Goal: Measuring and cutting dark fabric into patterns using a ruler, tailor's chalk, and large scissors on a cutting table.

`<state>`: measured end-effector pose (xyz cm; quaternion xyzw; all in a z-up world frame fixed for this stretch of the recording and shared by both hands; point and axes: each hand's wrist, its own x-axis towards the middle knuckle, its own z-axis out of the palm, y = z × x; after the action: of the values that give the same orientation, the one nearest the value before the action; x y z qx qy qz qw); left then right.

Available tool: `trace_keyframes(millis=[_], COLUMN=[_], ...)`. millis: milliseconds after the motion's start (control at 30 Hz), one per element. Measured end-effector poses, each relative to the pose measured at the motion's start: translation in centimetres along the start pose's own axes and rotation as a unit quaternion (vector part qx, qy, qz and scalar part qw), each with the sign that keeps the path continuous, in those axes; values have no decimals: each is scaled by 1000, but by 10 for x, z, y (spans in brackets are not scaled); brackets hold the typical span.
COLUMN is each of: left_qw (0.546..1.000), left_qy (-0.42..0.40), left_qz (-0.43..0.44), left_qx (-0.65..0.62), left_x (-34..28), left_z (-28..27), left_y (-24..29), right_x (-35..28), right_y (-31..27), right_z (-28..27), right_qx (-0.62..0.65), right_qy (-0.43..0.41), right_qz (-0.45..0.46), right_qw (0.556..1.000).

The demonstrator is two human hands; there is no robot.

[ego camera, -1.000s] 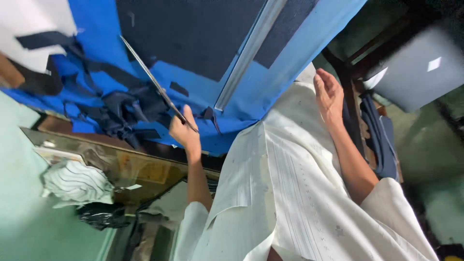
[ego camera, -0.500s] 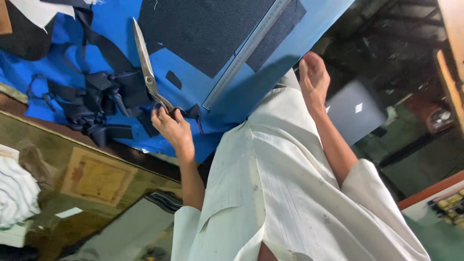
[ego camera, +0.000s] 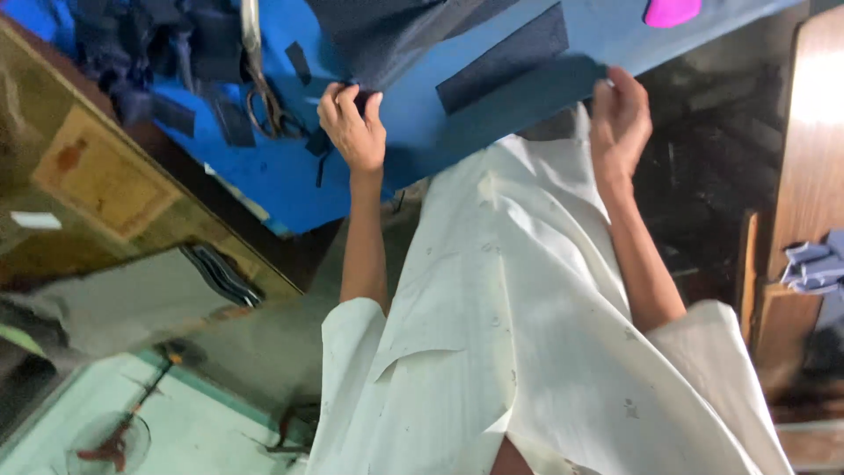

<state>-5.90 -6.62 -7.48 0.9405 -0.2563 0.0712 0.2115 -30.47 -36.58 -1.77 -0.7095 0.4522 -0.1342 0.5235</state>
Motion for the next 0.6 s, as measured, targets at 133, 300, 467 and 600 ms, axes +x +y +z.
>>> trace_keyframes(millis=[133,300,467,600], left_qw=[1000,995,980,988], left_qy=[23,84,-63,-83], left_qz=[1,44,130,119], left_qx=[-21,27,-137,-55], left_x=[3,2,1,-6], left_z=[-4,-3,5,29], left_y=[-3,22,79,101], right_x=[-17,-13,-26,-46], right_y=[49,36,-2,-1], right_z=[-34,-42,-18,8], right_qx=[-35,-86,67,166], right_qy=[30,38,25,-6], right_qz=[38,-31,91,272], right_qw=[998,995,993,948])
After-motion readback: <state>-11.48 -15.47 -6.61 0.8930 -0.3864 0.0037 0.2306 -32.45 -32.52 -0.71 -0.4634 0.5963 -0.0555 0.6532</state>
